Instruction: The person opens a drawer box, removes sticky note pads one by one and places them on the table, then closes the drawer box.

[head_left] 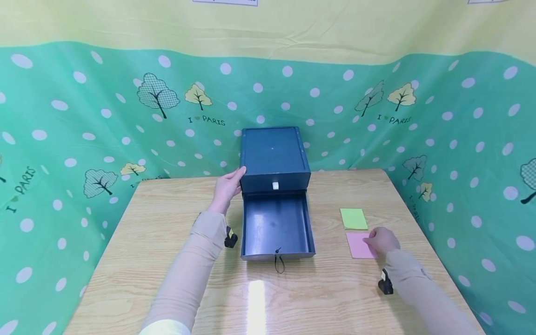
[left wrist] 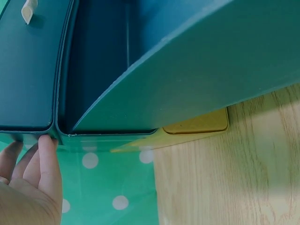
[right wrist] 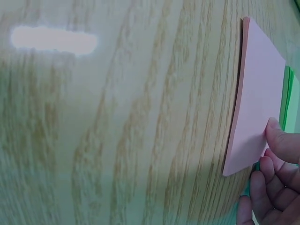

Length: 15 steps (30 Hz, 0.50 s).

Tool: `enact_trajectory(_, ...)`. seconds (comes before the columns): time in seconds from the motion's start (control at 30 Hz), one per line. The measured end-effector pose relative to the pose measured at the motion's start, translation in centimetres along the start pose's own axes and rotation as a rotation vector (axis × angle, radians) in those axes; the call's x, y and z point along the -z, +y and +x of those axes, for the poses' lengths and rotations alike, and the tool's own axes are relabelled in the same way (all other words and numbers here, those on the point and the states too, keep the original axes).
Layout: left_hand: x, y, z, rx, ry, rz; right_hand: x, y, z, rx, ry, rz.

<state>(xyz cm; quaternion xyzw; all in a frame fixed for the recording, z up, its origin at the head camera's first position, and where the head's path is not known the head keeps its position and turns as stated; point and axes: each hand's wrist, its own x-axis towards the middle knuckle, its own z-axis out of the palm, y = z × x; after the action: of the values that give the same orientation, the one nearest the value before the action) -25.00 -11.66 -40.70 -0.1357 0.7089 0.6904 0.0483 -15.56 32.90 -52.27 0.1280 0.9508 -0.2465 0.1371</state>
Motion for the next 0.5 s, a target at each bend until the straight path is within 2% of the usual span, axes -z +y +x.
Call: enact_trajectory(0.5,0.08,-0.03,0.03,-0.004,-0.006,-0.004,0.13,-0.09,0.01,0.024,-0.014,-0.020)
